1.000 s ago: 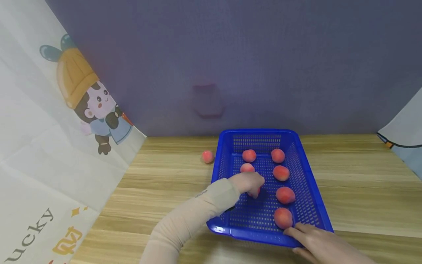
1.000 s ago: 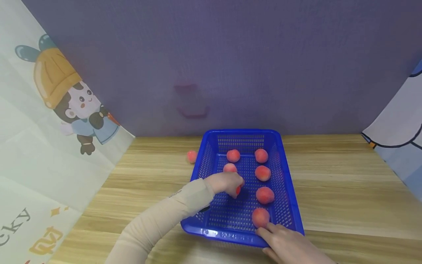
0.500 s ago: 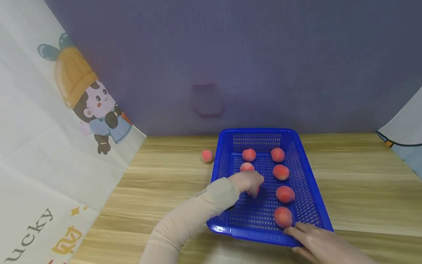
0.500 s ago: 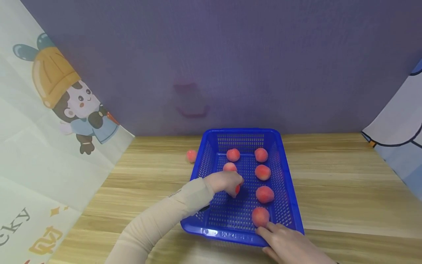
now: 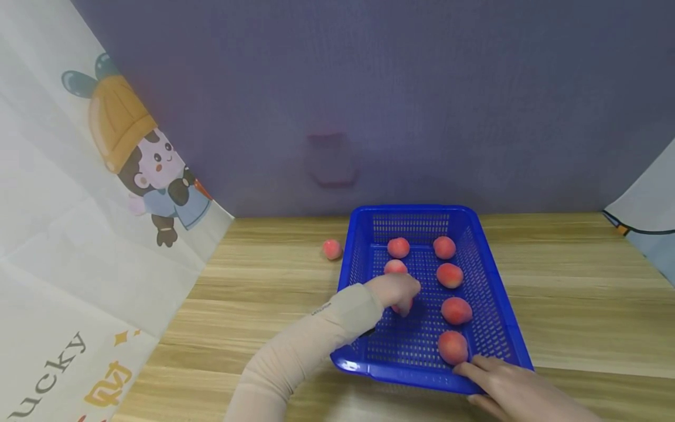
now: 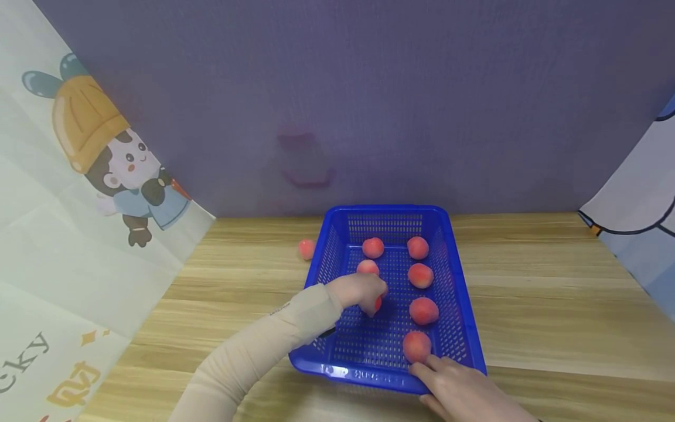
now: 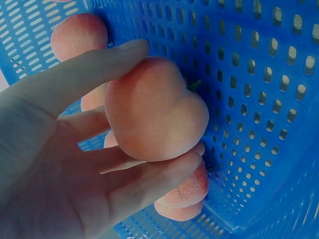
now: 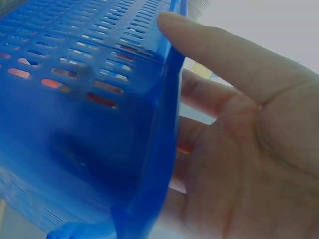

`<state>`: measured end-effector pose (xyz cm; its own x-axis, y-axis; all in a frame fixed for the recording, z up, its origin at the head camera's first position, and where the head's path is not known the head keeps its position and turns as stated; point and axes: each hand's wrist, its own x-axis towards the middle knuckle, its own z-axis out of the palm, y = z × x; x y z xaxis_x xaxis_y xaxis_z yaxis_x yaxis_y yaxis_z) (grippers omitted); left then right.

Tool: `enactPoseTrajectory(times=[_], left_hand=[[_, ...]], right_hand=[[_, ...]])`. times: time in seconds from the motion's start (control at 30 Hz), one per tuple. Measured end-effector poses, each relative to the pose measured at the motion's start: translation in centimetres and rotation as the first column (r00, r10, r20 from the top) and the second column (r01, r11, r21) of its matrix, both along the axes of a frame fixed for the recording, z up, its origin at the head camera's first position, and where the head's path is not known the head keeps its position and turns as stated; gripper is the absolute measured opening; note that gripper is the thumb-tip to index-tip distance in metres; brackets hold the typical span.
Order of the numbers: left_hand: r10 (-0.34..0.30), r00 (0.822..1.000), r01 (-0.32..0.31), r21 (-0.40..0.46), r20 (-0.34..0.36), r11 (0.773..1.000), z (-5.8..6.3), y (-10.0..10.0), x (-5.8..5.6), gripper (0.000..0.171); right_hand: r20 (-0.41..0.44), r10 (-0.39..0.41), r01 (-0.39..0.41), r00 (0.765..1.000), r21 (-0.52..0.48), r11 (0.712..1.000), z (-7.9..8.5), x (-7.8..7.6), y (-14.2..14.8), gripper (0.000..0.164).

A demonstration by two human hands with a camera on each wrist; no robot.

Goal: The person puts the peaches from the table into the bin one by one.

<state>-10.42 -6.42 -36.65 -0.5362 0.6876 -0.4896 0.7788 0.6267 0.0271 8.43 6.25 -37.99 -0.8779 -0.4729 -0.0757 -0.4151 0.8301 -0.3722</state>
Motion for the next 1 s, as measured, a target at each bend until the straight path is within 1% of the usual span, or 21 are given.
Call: enactPoseTrajectory(times=[0.17, 0.37, 0.5, 0.6, 0.73, 0.87, 1.0], left_hand=[[0.012, 1.000, -0.012, -0.012, 0.002, 1.000, -0.10, -0.01, 0.00, 0.023], [0.023, 1.000, -0.023, -0.033, -0.004, 0.999, -0.11, 0.05, 0.05, 0.027], [0.017, 1.000, -0.018, -0.047, -0.013, 0.999, -0.07, 0.04, 0.09, 0.031], [0.000, 1.000, -0.001, -0.054, -0.026, 0.999, -0.01, 0.03, 0.06, 0.030], [-0.005, 1.000, 0.004, -0.057, -0.024, 0.998, 0.15, -0.01, 0.02, 0.028], [0.011, 1.000, -0.011, -0.019, 0.009, 1.000, 0.43, -0.30, -0.05, 0.026], [-0.005, 1.000, 0.004, 0.031, 0.025, 1.000, 0.75, -0.63, -0.13, 0.023]], right_hand=[[-0.019, 0.007, -0.007, 1.000, 0.003, 1.000, 0.00, 0.08, 0.00, 0.031], [-0.014, 0.002, -0.002, 1.000, 0.006, 1.000, 0.03, 0.07, 0.01, 0.031], [-0.018, 0.002, -0.002, 1.000, 0.009, 1.000, -0.01, 0.09, 0.01, 0.031], [-0.031, 0.007, -0.006, 0.999, 0.010, 1.000, -0.08, 0.15, 0.01, 0.030], [-0.044, 0.011, -0.011, 0.999, 0.012, 1.000, -0.15, 0.20, 0.02, 0.030], [-0.039, 0.016, -0.016, 0.999, 0.002, 1.000, -0.10, 0.17, 0.07, 0.030], [-0.028, 0.016, -0.017, 0.999, -0.008, 1.000, -0.02, 0.17, 0.10, 0.030]])
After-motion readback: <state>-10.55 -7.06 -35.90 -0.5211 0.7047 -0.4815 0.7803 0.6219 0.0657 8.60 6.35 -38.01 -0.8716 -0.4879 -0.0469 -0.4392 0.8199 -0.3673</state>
